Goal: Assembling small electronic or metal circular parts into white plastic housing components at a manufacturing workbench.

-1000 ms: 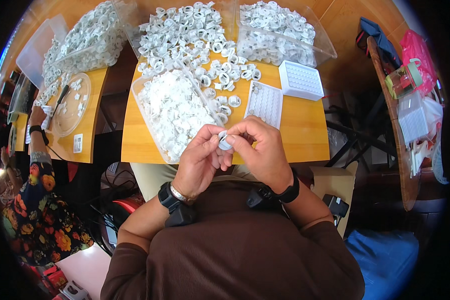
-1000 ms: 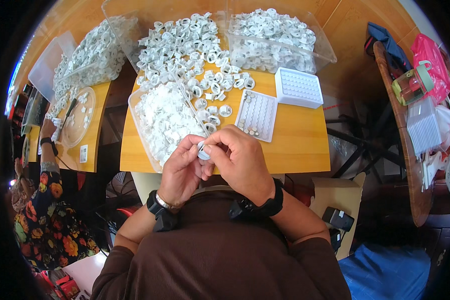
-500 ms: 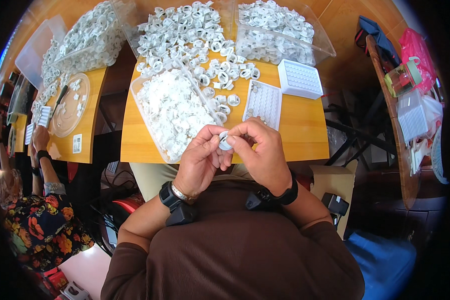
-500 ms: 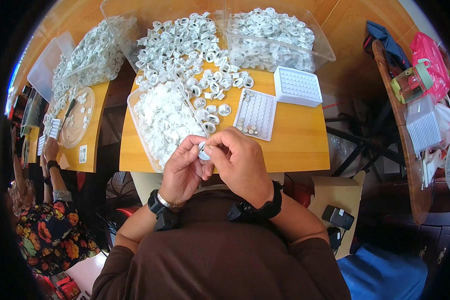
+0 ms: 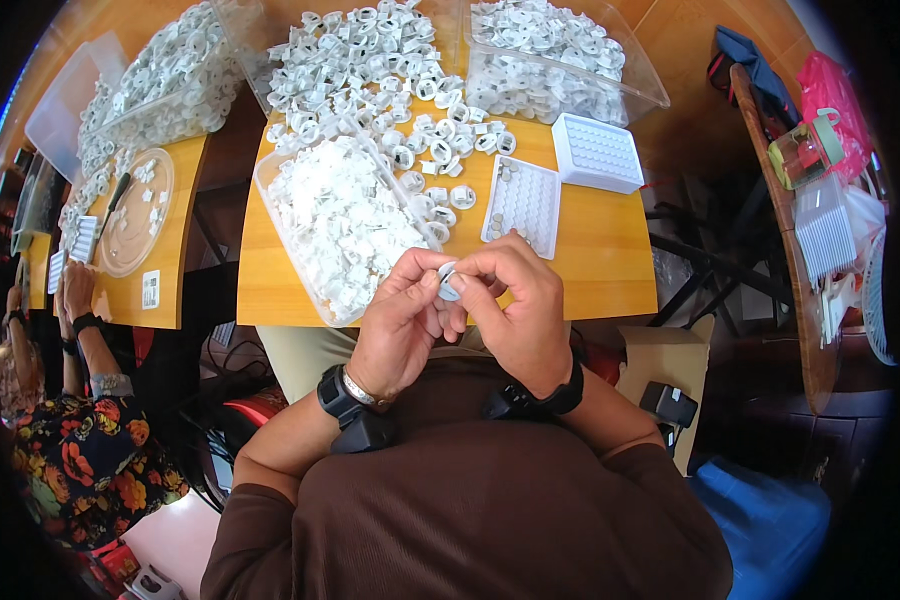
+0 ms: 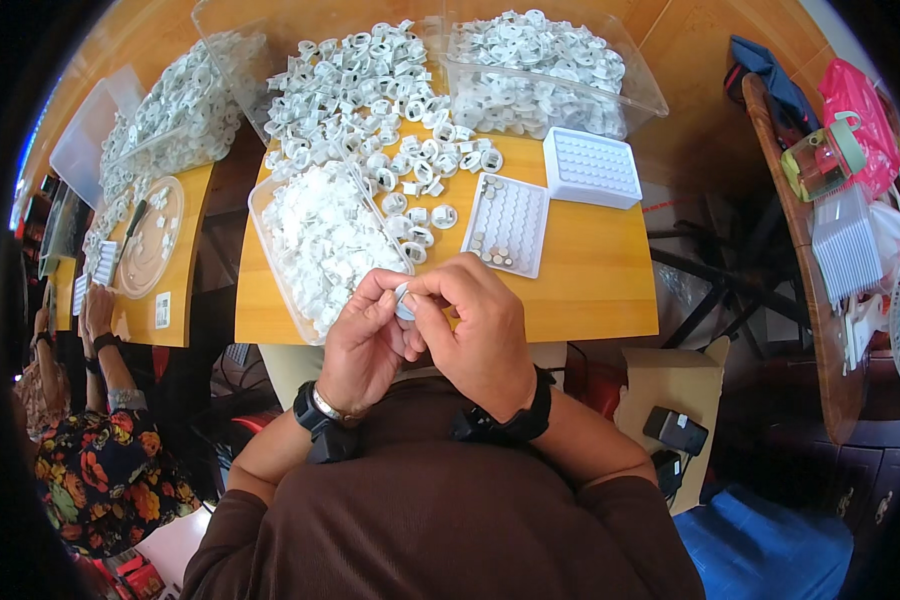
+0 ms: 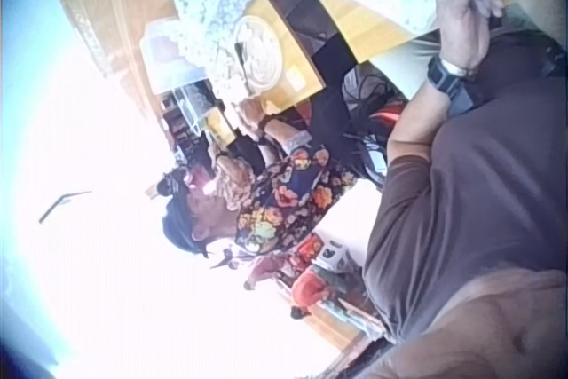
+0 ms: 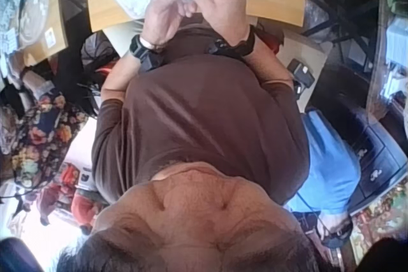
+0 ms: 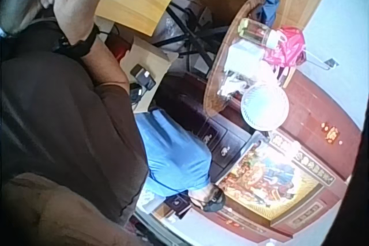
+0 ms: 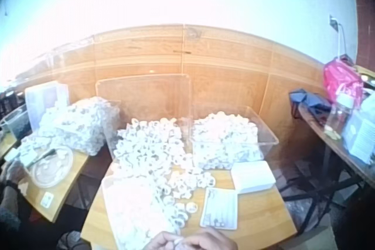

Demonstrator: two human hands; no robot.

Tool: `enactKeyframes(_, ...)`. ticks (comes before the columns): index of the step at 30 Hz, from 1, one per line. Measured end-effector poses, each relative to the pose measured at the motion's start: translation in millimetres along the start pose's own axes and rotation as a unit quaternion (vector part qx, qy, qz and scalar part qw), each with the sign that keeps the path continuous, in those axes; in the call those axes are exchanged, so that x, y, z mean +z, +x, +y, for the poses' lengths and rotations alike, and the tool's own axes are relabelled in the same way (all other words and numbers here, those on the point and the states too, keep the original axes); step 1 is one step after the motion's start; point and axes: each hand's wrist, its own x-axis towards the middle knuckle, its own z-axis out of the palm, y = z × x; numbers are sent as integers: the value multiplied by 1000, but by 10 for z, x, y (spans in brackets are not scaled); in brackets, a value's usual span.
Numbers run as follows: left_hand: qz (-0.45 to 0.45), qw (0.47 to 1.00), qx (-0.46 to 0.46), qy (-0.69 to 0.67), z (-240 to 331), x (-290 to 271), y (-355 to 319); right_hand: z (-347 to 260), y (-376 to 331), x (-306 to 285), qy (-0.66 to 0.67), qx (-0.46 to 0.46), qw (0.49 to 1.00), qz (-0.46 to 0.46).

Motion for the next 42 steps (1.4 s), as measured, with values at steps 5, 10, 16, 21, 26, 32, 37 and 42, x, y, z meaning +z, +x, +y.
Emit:
enactKeyframes(5, -1, 1000, -1, -11, -27, -5, 1, -12, -30, 14, 33, 21, 999, 15)
enactKeyframes(10, -5, 1000, -1, -8, -38, -8, 0, -38, -40, 8, 46, 36, 998, 14)
enactKeyframes(16, -3, 1000, 3, 7, -35, 9, 19, -2, -58, 24, 90, 63, 994, 18)
enactKeyframes(21, -6, 1000, -2, -3, -23, -6, 17, 9, -64, 20, 81, 55, 995, 23)
enactKeyframes(26, -5, 1000, 2, -6, -46, -30, 20, -49, -41, -4, 37, 15, 999, 19)
enactKeyframes(32, 20, 1000, 8, 12, -61, -28, 32, 104, -64, 7, 92, 70, 993, -1)
enactKeyframes(37, 14, 1000, -4, 20, -16, 15, 35, 23, -89, 3, 129, 63, 990, -10)
enactKeyframes(42, 1, 1000, -6, -2, 3, 37, 41, 22, -84, -13, 146, 50, 988, -6)
